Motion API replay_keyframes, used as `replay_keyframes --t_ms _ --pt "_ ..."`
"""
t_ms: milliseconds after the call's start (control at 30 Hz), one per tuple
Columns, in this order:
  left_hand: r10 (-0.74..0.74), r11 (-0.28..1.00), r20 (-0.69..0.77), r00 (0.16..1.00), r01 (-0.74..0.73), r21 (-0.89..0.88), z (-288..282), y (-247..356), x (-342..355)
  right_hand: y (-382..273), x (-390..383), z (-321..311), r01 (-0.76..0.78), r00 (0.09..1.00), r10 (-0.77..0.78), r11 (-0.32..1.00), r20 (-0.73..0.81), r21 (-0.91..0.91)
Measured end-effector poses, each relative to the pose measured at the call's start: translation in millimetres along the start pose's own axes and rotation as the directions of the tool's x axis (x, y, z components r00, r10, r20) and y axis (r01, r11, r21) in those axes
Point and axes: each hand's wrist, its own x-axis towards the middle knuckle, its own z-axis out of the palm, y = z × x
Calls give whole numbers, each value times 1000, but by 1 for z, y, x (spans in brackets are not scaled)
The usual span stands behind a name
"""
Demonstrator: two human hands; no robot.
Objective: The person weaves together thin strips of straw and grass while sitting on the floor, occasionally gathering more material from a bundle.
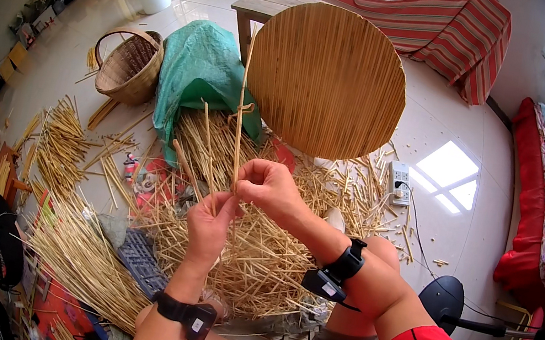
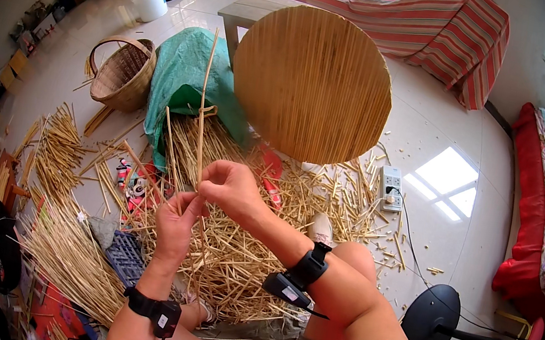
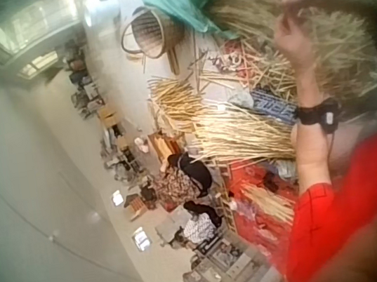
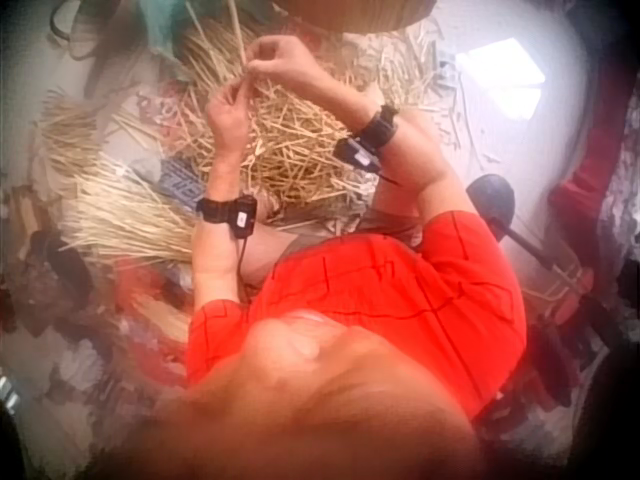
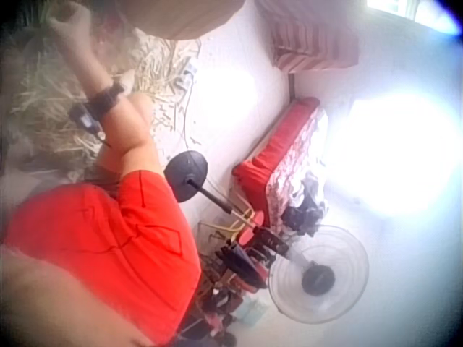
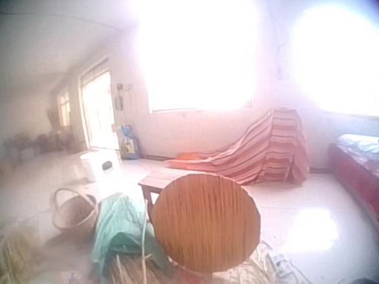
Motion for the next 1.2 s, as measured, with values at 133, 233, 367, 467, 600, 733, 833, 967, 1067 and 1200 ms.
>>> replay_keyframes --t_ms 133,233,367,467,600,733,833,967,1067,1200 --pt "8 999 -2 1000 -8 36 1 1 -1 0 -2 4 0 999 1 999 -34 33" --pt "-13 999 16 1000 12 34 -1 1 -1 -7 -4 6 -55 998 60 987 -30 150" --pt "-28 1000 50 998 28 4 -3 6 -1 -6 -2 3 -100 995 100 973 8 208" --pt "-21 1000 55 998 21 2 -3 5 -1 -11 -4 4 -73 996 59 970 67 231" --pt "-19 999 72 997 20 -26 -3 6 -1 -5 0 2 -60 994 38 976 106 208" --pt "-66 991 160 985 84 -104 -7 8 0 4 2 -5 -135 986 104 957 130 259" --pt "-91 980 195 977 123 -154 -9 9 0 -1 1 -2 -151 982 114 952 147 268" --pt "-111 958 175 978 152 -241 -3 16 -1 -5 1 -2 -148 982 112 958 155 244" --pt "-88 981 152 984 112 -159 -4 9 -1 -3 1 -2 -72 988 45 980 147 187" --pt "-89 986 133 987 106 -132 -1 9 -1 7 4 -1 -58 994 40 981 100 187"
